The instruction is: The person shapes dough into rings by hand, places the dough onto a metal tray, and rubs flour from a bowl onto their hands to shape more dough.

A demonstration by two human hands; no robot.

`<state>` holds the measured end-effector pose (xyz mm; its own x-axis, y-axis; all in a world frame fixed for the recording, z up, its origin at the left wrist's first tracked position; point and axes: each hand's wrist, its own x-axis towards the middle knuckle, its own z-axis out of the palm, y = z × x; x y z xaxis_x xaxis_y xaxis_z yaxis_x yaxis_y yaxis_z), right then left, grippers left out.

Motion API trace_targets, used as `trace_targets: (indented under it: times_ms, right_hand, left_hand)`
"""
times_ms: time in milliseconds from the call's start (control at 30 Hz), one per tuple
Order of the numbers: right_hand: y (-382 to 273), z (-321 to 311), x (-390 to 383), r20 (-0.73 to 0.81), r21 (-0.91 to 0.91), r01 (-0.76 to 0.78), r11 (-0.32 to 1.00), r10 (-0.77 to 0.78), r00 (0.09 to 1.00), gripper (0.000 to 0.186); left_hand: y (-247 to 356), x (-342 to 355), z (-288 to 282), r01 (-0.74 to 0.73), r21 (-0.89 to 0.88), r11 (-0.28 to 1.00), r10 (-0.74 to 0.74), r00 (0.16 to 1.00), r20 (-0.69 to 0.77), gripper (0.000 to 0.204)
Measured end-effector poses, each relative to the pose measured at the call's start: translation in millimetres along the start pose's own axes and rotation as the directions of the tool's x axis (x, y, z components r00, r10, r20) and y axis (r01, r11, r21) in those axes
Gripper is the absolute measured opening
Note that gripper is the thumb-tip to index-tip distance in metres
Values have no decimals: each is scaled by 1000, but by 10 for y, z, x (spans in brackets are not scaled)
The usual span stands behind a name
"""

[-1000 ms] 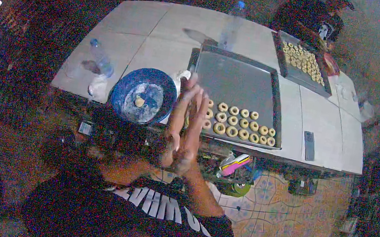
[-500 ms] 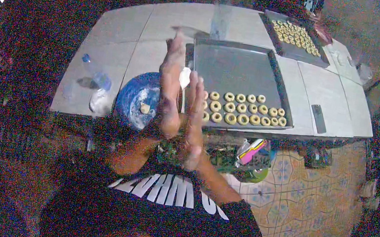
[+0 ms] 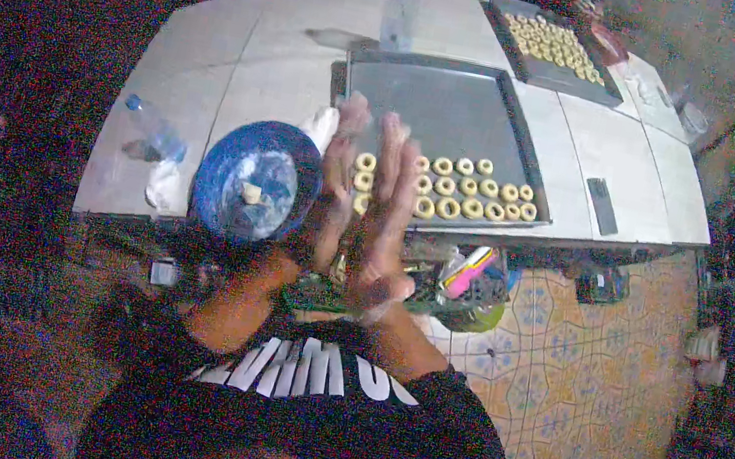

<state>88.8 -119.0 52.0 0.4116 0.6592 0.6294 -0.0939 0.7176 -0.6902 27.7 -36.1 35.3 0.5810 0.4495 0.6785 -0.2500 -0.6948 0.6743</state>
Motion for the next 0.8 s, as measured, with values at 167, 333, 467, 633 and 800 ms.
trace_targets:
  times_ms: [167,333,467,633,800]
  right_hand:
    - [218,-422,-128,-26,-205,-79,976,76,997,121]
    - [38,-297,-429,167,-314,-28,949,84,982,134]
    - [-103,-506,-182,-79,-354,-10,935,-19,997,131]
    - [-115,-597,-430,-96,-273,-123,954,100,990,124]
    - [-369,-553,-269,-102,-17,-6,1000,5,995,124]
  left_hand:
    - [352,-85,372,107,-377,920,-95,994,50,106]
    - [138,-101,386,-9,-200,980,-26,985,-172,99]
    - [196,-196,662,-77,-229,970,39,986,-165,93]
    - [575,46,704,51,-387,921,-88,993,-77,92]
    - [374,-316,840,146,-99,984,-143,989,30,95]
